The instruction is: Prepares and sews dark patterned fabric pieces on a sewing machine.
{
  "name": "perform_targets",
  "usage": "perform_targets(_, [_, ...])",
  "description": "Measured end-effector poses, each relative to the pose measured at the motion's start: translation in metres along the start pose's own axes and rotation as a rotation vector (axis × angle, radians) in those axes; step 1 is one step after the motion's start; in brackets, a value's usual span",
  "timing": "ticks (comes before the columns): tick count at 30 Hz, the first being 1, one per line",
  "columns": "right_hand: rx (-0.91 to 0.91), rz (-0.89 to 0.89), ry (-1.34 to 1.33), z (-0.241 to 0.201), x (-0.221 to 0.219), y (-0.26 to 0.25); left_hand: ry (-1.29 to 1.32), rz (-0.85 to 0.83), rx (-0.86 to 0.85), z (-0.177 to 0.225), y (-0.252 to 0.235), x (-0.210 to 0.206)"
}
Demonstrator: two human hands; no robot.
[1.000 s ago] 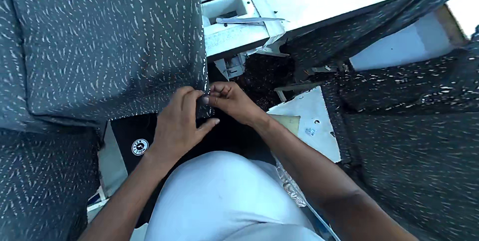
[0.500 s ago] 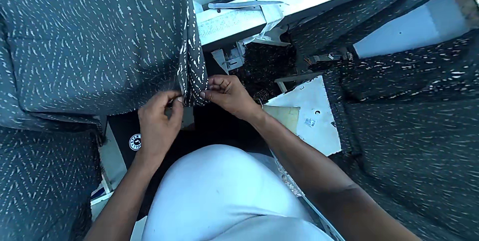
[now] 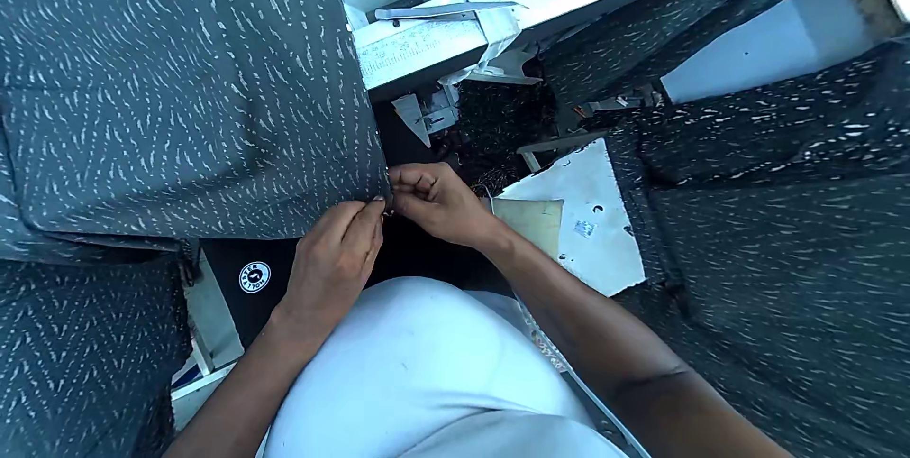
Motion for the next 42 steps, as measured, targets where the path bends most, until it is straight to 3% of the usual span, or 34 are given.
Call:
perform_targets(16, [0.060,-0.003,-0.041,-0.004,-0.001,0.009,0.088,0.033,0.000,0.003,0.006,-0.004])
perform_targets(19, [0.082,0.072,0.009,-0.013,-0.008,0.011,0.108,0.025,-0.006,0.004,0.008,-0.005])
perform_targets(23, [-0.003,0.110,-0.160,-0.005,0.000,0.007,0.461,-0.181,0.046,-0.008,-0.010,0.007])
perform_targets(25, [-0.020,0.045,-0.309,-0.002,0.006,0.007,0.635,-0.157,0.104,-0.031,-0.042,0.039])
perform_targets(27, [0.001,0.082,-0.208,0.001,0.012,0.002,0.518,0.039,0.164,-0.059,-0.083,0.080])
perform_targets(29, [-0.021,0.211,0.002,0.014,0.022,-0.003,0.225,0.158,0.157,-0.081,-0.124,0.106])
perform_targets(32, [-0.016,0.242,-0.024,0.015,0.028,-0.004,-0.073,0.079,0.144,-0.095,-0.171,0.104])
perform_targets(35, [0.036,0.179,-0.168,0.015,0.026,0.006,-0.194,0.030,0.146,-0.092,-0.181,0.083])
perform_targets(38, [-0.005,0.295,-0.102,0.026,0.033,0.005,-0.182,0.025,0.164,-0.085,-0.173,0.077])
perform_targets(42, [-0.020,0.320,-0.036,0.018,0.033,-0.009,-0.144,-0.008,0.156,-0.092,-0.176,0.068])
Point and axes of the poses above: each hand's wrist, its own y-axis away from the middle knuckle, its own x-axis out of the back of the hand, z = x × y, the point moved 4 cm from there along -y, towards the middle knuckle, and after that the axes turned 15 degrees about -y, right-handed, at the moved point
